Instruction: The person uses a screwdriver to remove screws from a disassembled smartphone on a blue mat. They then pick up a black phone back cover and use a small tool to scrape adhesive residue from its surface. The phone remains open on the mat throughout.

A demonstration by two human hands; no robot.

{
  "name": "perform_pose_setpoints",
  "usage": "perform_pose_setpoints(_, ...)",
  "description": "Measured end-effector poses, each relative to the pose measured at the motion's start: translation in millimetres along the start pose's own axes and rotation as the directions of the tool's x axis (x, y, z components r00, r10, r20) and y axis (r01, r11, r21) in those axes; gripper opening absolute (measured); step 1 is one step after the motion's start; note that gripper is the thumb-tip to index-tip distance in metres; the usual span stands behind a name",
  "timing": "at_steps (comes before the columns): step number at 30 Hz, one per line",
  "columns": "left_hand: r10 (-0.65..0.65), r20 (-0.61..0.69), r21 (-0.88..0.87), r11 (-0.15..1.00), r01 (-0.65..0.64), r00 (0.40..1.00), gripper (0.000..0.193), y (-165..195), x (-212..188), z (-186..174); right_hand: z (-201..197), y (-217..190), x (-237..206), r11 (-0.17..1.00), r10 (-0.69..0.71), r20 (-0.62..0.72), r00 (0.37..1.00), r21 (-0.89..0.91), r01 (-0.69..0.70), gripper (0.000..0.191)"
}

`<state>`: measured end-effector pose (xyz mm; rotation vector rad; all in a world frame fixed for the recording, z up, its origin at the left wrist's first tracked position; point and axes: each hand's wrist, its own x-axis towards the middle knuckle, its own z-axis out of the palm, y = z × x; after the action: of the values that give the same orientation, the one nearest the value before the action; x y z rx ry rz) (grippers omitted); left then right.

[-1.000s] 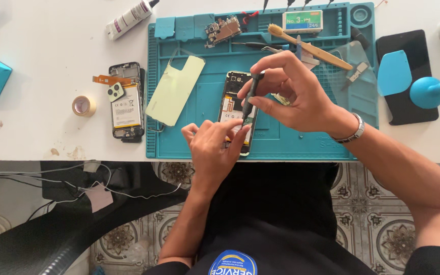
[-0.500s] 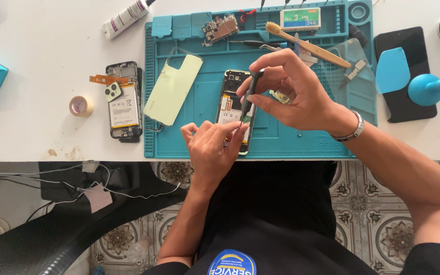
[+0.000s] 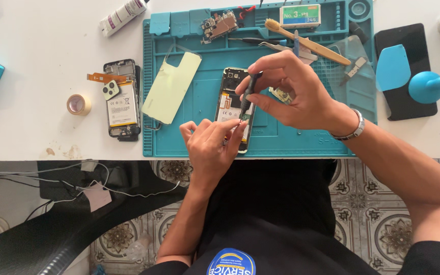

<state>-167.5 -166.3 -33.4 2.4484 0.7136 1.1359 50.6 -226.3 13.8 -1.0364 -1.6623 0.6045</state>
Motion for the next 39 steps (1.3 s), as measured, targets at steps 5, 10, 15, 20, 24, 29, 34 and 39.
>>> perform_pose_setpoints(5, 0.003, 0.002, 0.001, 1.0, -0.003, 1.0, 0.011, -0.4, 0.0, 0.3, 0.4, -0.6, -0.4, 1.0, 0.004, 0.002, 1.0, -0.004, -0.004, 0.045)
perform_pose_setpoints(10, -0.003, 0.014, 0.003, 1.0, 0.003, 1.0, 0.01, 0.1, 0.5, 0.2, -0.7, -0.9, -0.4, 1.0, -0.031, -0.017, 0.999, -0.005, 0.031, 0.046)
perform_pose_setpoints(15, -0.006, 0.011, 0.003, 1.0, 0.006, 1.0, 0.01, 0.2, 1.8, 0.8, -0.6, -0.2, 0.4, 1.0, -0.021, 0.0, 1.0, -0.009, 0.021, 0.045)
perform_pose_setpoints(20, -0.007, 0.016, 0.002, 1.0, 0.007, 1.0, 0.01, -0.2, 0.2, -0.8, 1.3, -0.9, -0.9, 1.0, -0.015, 0.001, 1.0, -0.007, 0.015, 0.045)
perform_pose_setpoints(24, -0.014, 0.013, 0.006, 1.0, 0.014, 1.0, 0.01, -0.2, -0.1, -0.8, 2.3, -0.3, -0.6, 0.999, -0.028, 0.005, 1.0, -0.025, 0.028, 0.046)
perform_pose_setpoints(29, -0.026, 0.008, 0.001, 1.0, 0.026, 1.0, 0.012, 0.0, 0.2, -1.1, 2.5, 0.3, 0.5, 0.995, -0.062, 0.008, 0.998, -0.073, 0.062, 0.047)
perform_pose_setpoints(34, -0.03, 0.012, 0.002, 1.0, 0.03, 0.999, 0.012, 2.1, 1.8, -2.1, 3.3, 0.5, -0.4, 0.99, -0.08, 0.01, 0.997, -0.119, 0.08, 0.048)
perform_pose_setpoints(39, -0.037, -0.011, -0.069, 0.997, 0.036, 0.999, 0.029, 3.1, 0.7, -3.9, 3.1, 2.5, -1.9, 0.994, -0.061, 0.02, 0.998, -0.089, 0.062, 0.051)
